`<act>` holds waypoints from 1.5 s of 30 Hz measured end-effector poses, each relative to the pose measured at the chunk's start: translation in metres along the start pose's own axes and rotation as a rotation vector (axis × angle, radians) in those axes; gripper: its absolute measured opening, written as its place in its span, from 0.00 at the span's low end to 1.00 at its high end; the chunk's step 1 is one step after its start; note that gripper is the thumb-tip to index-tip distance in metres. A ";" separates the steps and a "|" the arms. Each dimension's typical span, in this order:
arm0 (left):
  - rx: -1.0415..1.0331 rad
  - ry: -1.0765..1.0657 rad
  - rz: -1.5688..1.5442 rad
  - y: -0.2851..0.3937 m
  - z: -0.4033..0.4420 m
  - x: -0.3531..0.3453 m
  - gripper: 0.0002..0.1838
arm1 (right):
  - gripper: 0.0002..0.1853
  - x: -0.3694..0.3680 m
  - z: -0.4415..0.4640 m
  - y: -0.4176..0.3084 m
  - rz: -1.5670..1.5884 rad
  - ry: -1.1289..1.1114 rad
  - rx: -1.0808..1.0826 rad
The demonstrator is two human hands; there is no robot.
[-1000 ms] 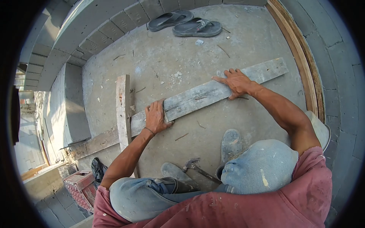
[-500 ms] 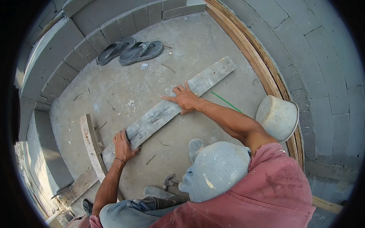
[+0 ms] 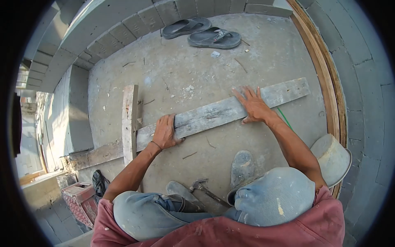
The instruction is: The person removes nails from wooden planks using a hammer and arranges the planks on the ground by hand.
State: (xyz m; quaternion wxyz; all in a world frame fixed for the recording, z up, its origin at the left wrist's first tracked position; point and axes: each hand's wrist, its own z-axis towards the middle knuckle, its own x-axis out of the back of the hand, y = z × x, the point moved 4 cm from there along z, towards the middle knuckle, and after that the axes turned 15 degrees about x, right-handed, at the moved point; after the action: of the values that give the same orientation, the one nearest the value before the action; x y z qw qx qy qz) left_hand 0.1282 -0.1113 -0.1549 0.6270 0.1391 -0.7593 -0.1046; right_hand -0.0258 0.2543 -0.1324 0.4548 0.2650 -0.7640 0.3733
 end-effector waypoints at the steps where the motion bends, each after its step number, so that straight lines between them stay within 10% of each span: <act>1: -0.016 0.004 0.002 -0.001 0.000 0.003 0.58 | 0.79 0.008 -0.002 -0.003 -0.078 -0.042 -0.027; 13: 0.000 -0.037 -0.105 -0.012 -0.004 -0.005 0.58 | 0.67 0.007 -0.004 0.006 -0.082 -0.022 -0.069; 36: -0.001 0.043 -0.035 -0.011 -0.020 0.006 0.60 | 0.75 -0.007 0.005 -0.008 -0.076 -0.090 -0.134; 42: -0.049 0.023 -0.069 -0.015 -0.020 -0.004 0.59 | 0.57 -0.002 0.028 -0.048 -0.187 0.671 0.130; 45: -0.053 0.041 -0.050 -0.014 -0.021 -0.001 0.59 | 0.53 -0.052 0.046 -0.065 -0.319 0.221 0.083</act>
State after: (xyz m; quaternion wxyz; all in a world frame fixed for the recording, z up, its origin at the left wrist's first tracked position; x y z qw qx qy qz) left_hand 0.1496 -0.1235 -0.1567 0.6429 0.1435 -0.7397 -0.1372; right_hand 0.0230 0.1829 -0.1718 0.5779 0.3587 -0.6417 0.3545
